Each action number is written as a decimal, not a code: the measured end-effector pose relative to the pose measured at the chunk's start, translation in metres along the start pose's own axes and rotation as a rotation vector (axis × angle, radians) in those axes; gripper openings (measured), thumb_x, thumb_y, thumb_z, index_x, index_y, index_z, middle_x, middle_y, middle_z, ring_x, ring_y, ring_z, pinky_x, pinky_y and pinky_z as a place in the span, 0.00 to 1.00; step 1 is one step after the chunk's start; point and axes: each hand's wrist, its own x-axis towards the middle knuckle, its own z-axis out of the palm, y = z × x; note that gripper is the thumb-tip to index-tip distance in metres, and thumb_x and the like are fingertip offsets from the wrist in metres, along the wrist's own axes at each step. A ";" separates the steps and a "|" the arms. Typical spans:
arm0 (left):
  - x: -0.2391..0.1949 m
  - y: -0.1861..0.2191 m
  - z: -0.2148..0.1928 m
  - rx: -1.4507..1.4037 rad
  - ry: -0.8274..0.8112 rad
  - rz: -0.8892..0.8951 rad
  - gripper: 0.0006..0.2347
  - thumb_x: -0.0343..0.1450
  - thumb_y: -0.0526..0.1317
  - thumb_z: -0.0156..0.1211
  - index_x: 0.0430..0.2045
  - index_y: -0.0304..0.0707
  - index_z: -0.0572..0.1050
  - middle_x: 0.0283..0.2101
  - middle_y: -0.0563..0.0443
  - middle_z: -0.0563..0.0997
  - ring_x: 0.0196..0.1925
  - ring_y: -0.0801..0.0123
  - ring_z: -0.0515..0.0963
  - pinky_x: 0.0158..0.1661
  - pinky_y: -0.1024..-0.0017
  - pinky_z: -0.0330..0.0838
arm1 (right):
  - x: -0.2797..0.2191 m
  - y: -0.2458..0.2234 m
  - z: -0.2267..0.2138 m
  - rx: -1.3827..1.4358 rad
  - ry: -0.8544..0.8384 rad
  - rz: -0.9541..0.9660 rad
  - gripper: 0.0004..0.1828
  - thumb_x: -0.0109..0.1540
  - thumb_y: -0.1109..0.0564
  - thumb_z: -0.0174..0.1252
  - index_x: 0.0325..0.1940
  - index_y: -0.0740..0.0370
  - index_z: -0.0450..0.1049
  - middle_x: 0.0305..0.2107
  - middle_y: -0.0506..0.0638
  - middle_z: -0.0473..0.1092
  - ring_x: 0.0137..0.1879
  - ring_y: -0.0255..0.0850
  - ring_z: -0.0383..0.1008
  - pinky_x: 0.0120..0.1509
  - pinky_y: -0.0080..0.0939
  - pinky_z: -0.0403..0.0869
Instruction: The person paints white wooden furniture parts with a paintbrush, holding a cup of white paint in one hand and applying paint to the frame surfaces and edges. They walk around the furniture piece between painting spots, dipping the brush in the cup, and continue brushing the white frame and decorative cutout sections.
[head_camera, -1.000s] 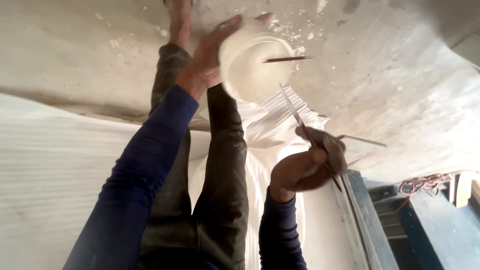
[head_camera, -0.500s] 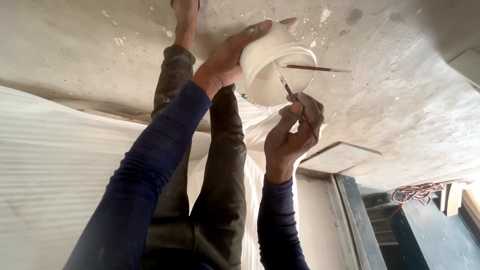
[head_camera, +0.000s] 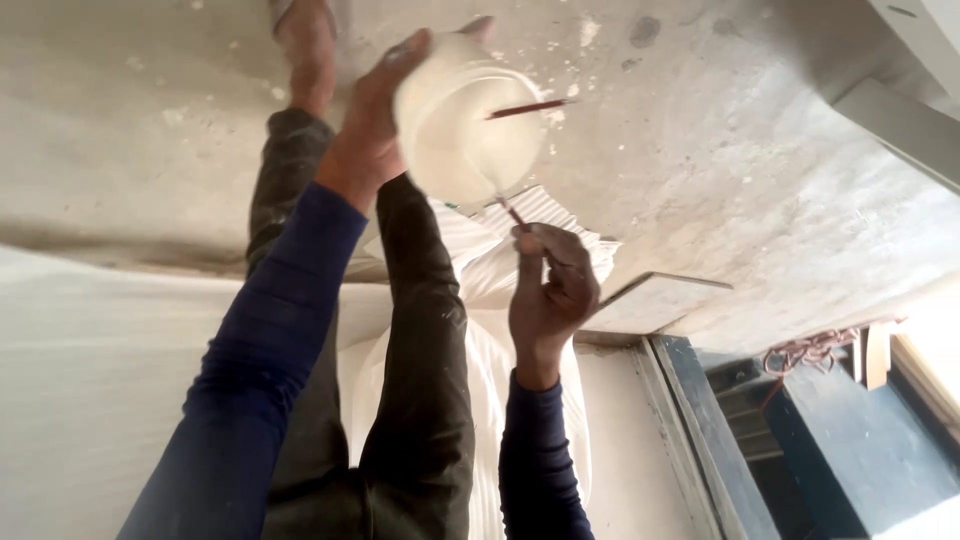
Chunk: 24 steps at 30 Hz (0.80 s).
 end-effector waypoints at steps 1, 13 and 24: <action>0.000 0.004 0.006 -0.005 -0.013 -0.009 0.32 0.79 0.54 0.55 0.67 0.18 0.60 0.73 0.39 0.69 0.60 0.63 0.78 0.61 0.64 0.78 | 0.000 0.000 0.001 -0.009 0.014 -0.002 0.07 0.70 0.56 0.61 0.47 0.61 0.73 0.41 0.53 0.76 0.46 0.36 0.81 0.46 0.32 0.82; 0.003 0.016 0.018 0.003 0.070 -0.047 0.32 0.81 0.52 0.53 0.73 0.19 0.61 0.52 0.37 0.79 0.51 0.67 0.83 0.55 0.71 0.79 | 0.002 0.030 0.002 0.528 0.077 0.319 0.07 0.68 0.57 0.62 0.43 0.61 0.72 0.37 0.52 0.74 0.42 0.40 0.78 0.53 0.41 0.79; 0.031 0.007 0.031 0.066 0.060 -0.072 0.34 0.77 0.54 0.56 0.69 0.18 0.62 0.66 0.35 0.75 0.58 0.65 0.82 0.60 0.67 0.79 | 0.015 0.048 -0.023 0.814 0.131 0.130 0.04 0.68 0.58 0.60 0.43 0.59 0.79 0.43 0.54 0.78 0.44 0.36 0.79 0.53 0.41 0.78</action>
